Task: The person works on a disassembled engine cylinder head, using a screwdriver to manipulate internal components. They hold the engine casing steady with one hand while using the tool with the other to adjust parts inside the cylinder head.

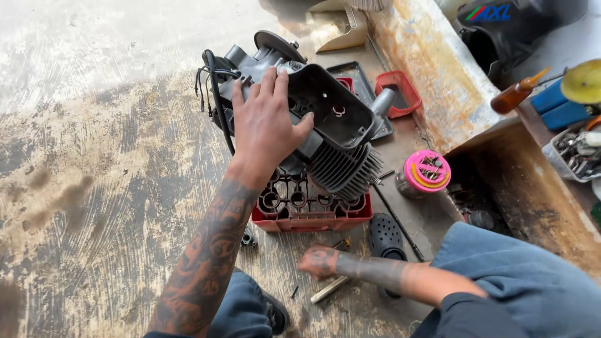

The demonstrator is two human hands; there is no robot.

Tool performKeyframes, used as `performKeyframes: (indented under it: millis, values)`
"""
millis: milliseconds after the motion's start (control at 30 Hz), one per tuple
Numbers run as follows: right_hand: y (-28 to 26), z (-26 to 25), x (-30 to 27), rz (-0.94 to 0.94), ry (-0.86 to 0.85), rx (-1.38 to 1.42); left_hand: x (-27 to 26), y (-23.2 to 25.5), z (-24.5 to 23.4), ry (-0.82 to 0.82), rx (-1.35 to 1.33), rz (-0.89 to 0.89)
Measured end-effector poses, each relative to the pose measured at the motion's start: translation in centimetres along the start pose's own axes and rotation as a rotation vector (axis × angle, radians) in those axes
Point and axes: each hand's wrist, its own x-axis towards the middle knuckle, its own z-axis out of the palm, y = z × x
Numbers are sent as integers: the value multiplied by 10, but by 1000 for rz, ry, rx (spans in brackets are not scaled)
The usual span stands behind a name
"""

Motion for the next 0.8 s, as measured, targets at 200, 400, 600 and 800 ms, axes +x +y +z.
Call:
performKeyframes:
  millis: [200,400,600,800]
  values:
    - [-45,-93,-215,-551,498,-457,0,-4,12,110,65,28]
    - [-57,-159,-351,-732,1084,-479,-2,-8,0,85,18,53]
    - [-12,-200,-373,-725,1558,-602,0,-7,-2,140,12,95]
    - [38,-209,-341,-498,1835,-563,-3,-11,-2,172,67,112]
